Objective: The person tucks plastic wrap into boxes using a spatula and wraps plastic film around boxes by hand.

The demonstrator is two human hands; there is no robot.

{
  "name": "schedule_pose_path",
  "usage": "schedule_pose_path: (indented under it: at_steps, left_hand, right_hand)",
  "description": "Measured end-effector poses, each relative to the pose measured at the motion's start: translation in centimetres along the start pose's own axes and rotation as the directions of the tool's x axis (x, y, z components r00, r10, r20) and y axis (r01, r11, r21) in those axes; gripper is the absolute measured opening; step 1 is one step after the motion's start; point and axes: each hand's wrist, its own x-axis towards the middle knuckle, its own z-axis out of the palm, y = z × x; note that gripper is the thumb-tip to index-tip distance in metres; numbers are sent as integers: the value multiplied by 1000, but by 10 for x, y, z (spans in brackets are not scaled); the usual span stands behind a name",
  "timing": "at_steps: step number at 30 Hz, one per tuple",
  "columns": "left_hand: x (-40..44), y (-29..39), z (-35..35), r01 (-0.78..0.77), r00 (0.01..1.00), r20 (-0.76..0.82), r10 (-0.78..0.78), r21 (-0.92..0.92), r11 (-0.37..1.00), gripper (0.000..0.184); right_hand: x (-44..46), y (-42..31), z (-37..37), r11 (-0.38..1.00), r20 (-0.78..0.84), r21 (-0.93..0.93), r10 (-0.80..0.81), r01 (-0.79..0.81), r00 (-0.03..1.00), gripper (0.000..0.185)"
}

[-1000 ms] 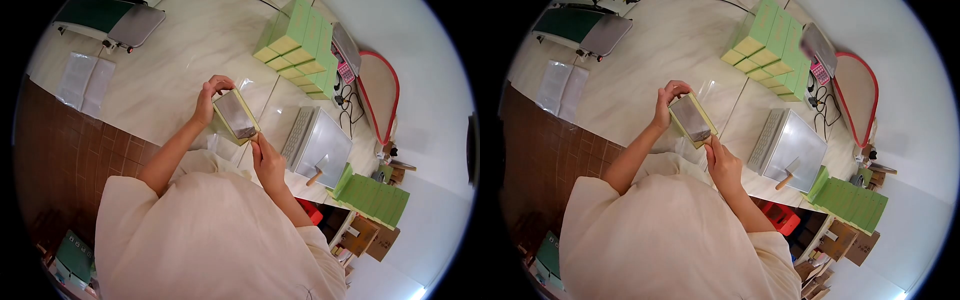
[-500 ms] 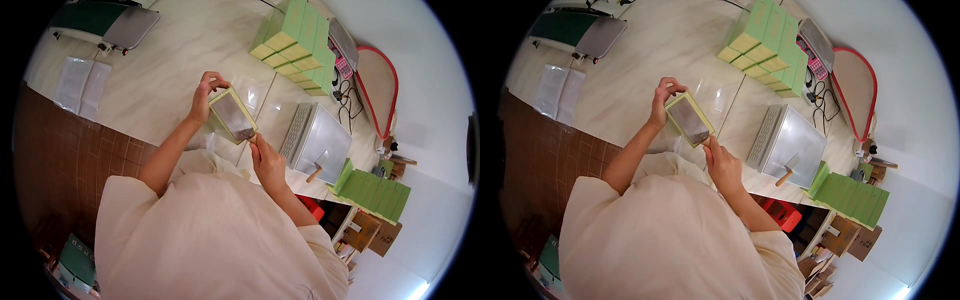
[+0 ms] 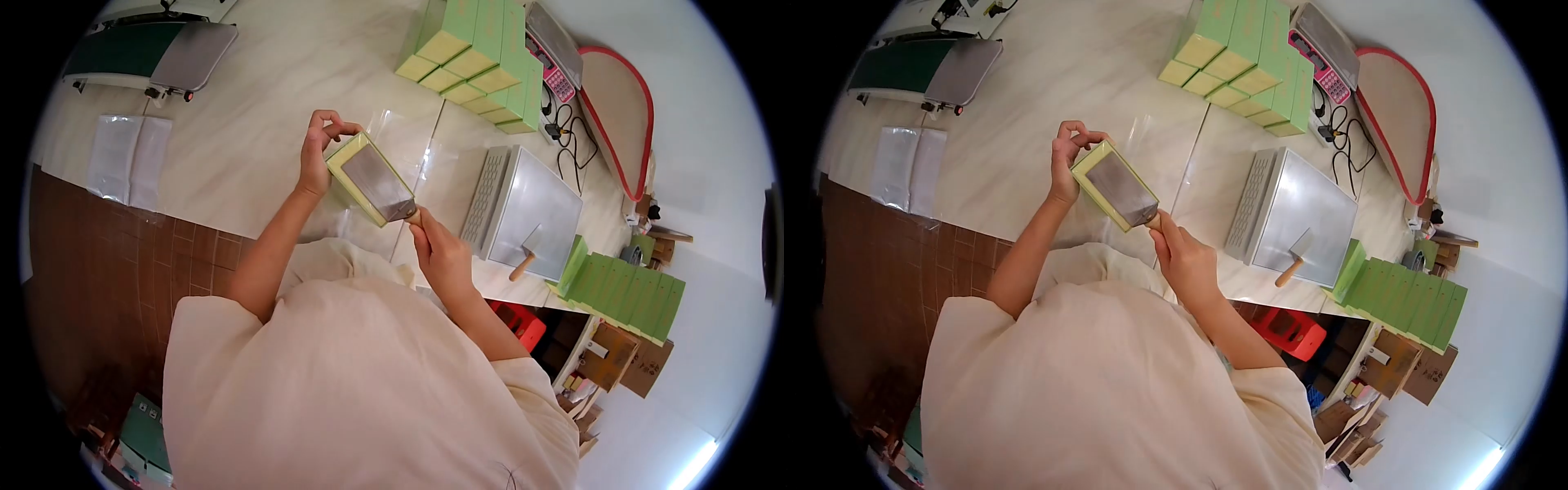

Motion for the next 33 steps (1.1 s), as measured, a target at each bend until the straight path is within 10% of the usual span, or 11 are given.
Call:
schedule_pose_path:
  at_steps: [10,14,20,25,27,30,33]
  left_hand:
    - [-2,-2,3,63,996,-57,-69,-107,992,50]
    - [-5,5,-2,74,997,-13,-75,-84,994,51]
    - [-18,45,10,146,985,-132,-115,259,955,23]
    - [-28,83,45,137,990,-77,-116,683,717,54]
    - [-31,90,54,62,996,-31,-79,904,423,82]
    - [-42,83,54,-11,997,43,-65,901,433,104]
    - [-59,84,54,-13,997,46,-62,892,452,121]
  right_hand:
    - [5,7,-3,967,-59,249,70,-53,996,17]
    - [-32,64,-21,842,-281,260,534,-473,797,22]
    - [-71,191,-44,611,-407,213,765,-763,499,33]
    - [-115,269,-9,382,-441,127,848,-915,293,45]
    - [-109,259,-11,344,-444,104,856,-933,266,47]
    - [-91,235,-9,321,-412,103,875,-942,253,39]
    - [-69,207,0,561,-684,-167,526,-810,505,37]
